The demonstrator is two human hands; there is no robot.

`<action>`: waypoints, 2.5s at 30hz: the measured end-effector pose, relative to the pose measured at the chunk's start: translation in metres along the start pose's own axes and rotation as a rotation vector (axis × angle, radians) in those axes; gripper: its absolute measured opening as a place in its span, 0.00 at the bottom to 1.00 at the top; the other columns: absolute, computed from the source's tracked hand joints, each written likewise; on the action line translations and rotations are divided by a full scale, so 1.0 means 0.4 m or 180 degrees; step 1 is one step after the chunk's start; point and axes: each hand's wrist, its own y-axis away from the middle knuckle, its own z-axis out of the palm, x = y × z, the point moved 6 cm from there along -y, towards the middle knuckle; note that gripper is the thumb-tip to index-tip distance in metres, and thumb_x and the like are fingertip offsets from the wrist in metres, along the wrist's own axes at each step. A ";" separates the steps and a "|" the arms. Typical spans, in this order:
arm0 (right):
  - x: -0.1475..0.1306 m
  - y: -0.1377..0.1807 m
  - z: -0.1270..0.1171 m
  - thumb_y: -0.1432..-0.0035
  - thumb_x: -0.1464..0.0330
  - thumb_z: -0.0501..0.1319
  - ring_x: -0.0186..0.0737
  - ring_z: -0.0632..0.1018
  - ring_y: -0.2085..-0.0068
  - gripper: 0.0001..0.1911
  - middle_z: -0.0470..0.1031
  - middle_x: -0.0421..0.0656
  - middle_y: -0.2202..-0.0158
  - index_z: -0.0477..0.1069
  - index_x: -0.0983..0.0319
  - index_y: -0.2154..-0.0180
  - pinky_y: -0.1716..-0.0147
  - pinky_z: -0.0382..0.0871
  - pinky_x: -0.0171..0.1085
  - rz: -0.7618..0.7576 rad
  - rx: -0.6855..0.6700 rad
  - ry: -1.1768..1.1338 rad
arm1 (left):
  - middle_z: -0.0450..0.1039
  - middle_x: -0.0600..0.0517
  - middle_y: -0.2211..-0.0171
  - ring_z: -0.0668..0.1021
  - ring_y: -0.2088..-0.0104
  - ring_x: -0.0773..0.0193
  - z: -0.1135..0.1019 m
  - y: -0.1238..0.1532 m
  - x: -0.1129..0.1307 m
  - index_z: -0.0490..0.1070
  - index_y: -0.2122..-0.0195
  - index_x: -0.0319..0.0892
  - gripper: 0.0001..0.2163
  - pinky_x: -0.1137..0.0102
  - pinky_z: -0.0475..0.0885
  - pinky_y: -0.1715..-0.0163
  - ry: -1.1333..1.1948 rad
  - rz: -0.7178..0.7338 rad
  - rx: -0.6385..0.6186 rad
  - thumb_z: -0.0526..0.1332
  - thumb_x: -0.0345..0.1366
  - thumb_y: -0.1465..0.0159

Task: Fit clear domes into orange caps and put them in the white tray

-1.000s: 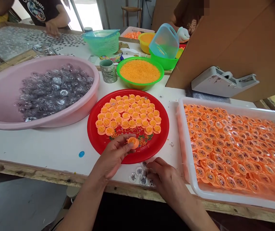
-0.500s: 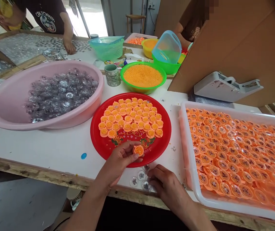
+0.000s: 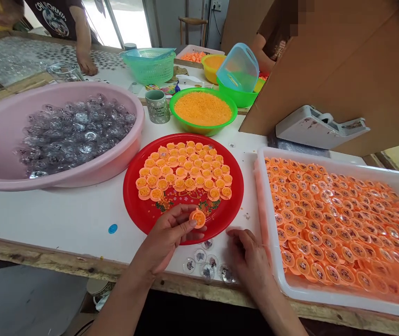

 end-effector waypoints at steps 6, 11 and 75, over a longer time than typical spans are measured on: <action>-0.015 0.020 -0.007 0.42 0.73 0.56 0.42 0.74 0.69 0.04 0.72 0.43 0.70 0.68 0.61 0.66 0.68 0.68 0.40 -0.0034 0.0035 -0.0001 | 0.75 0.46 0.51 0.79 0.54 0.53 0.007 0.004 -0.003 0.71 0.52 0.43 0.15 0.61 0.78 0.58 -0.0043 -0.0003 -0.0072 0.67 0.35 0.40; -0.037 0.031 -0.018 0.39 0.65 0.60 0.39 0.74 0.69 0.16 0.69 0.40 0.69 0.71 0.59 0.49 0.68 0.70 0.36 0.0462 -0.0543 -0.1553 | 0.76 0.47 0.56 0.80 0.58 0.55 0.015 0.017 0.000 0.71 0.52 0.43 0.15 0.63 0.77 0.60 -0.0267 0.0028 -0.0138 0.67 0.38 0.40; -0.088 -0.031 -0.017 0.50 0.64 0.71 0.33 0.76 0.75 0.08 0.77 0.39 0.77 0.77 0.61 0.70 0.73 0.72 0.31 0.0765 -0.0056 -0.2687 | 0.78 0.50 0.52 0.80 0.52 0.58 0.087 0.022 -0.033 0.78 0.55 0.51 0.13 0.68 0.77 0.51 -0.1111 0.1751 0.0058 0.62 0.30 0.38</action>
